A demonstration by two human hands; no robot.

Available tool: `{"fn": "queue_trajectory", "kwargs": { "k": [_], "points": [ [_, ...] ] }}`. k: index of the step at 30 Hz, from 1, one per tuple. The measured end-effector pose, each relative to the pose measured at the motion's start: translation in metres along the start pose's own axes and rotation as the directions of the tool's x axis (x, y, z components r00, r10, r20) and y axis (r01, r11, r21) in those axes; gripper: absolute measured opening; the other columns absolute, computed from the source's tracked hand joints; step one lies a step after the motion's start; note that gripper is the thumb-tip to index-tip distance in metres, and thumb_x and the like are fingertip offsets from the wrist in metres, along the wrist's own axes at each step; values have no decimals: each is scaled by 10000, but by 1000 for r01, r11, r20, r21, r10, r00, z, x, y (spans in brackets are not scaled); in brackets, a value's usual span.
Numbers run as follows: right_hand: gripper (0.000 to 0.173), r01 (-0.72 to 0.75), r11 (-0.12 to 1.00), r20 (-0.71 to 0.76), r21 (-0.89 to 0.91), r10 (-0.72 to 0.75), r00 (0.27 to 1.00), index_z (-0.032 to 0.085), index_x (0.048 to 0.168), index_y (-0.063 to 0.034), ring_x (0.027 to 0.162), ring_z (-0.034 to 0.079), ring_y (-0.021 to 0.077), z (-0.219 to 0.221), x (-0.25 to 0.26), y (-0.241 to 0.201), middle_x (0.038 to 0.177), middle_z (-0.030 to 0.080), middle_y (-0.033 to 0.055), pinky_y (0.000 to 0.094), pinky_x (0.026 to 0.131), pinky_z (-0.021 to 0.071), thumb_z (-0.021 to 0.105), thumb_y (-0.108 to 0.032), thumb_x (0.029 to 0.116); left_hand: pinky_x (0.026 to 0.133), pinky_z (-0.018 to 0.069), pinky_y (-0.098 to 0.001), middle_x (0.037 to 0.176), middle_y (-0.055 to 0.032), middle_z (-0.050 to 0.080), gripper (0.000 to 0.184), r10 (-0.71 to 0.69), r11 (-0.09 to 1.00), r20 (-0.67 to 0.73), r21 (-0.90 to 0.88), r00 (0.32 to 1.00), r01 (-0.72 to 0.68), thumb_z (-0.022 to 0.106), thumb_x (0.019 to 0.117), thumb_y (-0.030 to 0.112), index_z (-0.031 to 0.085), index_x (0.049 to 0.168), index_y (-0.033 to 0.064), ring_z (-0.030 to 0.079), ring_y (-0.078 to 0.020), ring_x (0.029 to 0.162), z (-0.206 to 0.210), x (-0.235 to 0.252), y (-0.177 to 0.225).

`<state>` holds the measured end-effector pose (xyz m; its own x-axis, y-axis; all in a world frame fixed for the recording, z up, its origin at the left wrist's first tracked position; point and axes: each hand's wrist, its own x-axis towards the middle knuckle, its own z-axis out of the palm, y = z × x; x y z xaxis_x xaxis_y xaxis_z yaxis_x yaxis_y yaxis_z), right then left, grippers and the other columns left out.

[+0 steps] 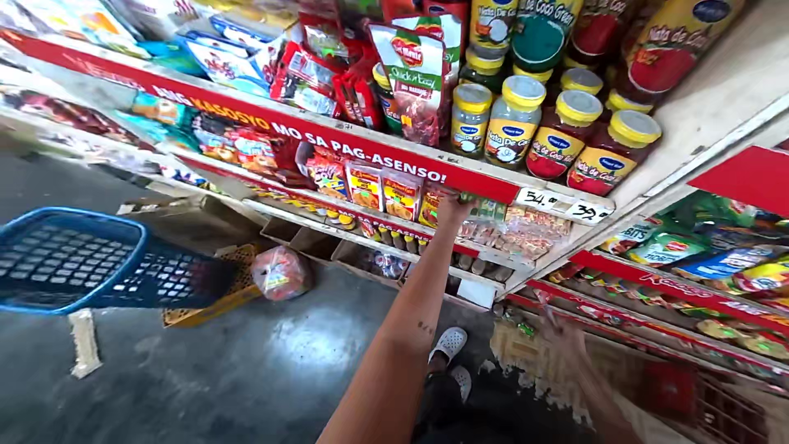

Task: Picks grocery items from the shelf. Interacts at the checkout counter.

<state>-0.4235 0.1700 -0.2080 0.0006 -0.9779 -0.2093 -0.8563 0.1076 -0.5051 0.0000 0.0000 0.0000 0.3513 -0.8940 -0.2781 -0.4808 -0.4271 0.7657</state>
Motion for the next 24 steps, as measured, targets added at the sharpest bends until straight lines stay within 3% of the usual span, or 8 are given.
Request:
{"fn": "queue_trajectory", "kwargs": {
  "k": [3,4,7,11,15,20,22,24],
  "points": [
    [594,145,989,-206,-25,-147,967,552,1454,-169,1023,702,274,-83,69,-140,1222,689,94,525,815,593,639,-498,967,995,476,-631,1171,-222,704,477,-16,1000,14,-9,1000,17,731,926,450,725,1164,37,651,-405,1149,1,-1,-1],
    [660,161,987,-251,-25,-162,954,485,1509,-119,996,708,321,-101,80,-179,1226,688,138,545,790,590,657,-458,970,997,473,-633,1178,-230,699,479,-15,1000,22,-16,1000,16,720,938,447,719,1173,30,647,-410,1154,-1,-3,-1],
    [586,112,987,-337,-118,-146,930,532,1416,3,938,697,459,-118,104,-236,1076,706,246,638,808,549,606,-411,1009,984,481,-641,1182,-224,702,500,-32,999,33,-22,999,33,698,946,478,714,1191,42,652,-410,1153,-2,-4,-4],
    [328,210,966,-497,-148,-257,829,667,1258,-18,1020,697,421,-109,111,-239,1156,693,243,577,870,560,591,-208,1003,965,495,-631,1148,-224,708,488,-18,997,13,-68,1000,19,702,944,471,716,1169,39,667,-404,1115,2,-8,-6],
    [240,223,955,-534,-197,-295,792,706,1080,6,964,706,398,-113,110,-238,1050,708,225,557,824,566,558,-162,996,979,490,-627,1170,-224,703,483,-26,994,13,-109,1000,28,698,952,460,709,1196,43,660,-400,1135,1,-12,-7],
    [253,222,957,-517,-186,-288,806,650,1164,-32,814,703,287,-106,107,-214,955,681,154,495,668,583,554,-216,1020,1056,476,-561,1427,-262,539,561,-14,953,-242,-298,970,-61,673,982,417,608,1378,23,572,-399,1277,21,-34,-25],
    [255,255,960,-497,-114,-278,822,639,1185,-32,760,701,235,-102,98,-213,923,682,124,449,629,594,550,-204,1018,1059,493,-539,1464,-265,503,600,-44,910,-357,-401,933,-111,683,977,387,552,1425,9,565,-389,1286,46,-49,-42],
    [250,299,952,-482,-68,-294,825,637,1171,-27,737,697,188,-99,89,-217,894,683,89,412,623,598,550,-199,1012,1000,544,-484,1383,-229,578,583,-113,823,-360,-556,926,-115,669,982,334,526,1441,5,632,-321,1188,76,-64,-50]
  ]
}}
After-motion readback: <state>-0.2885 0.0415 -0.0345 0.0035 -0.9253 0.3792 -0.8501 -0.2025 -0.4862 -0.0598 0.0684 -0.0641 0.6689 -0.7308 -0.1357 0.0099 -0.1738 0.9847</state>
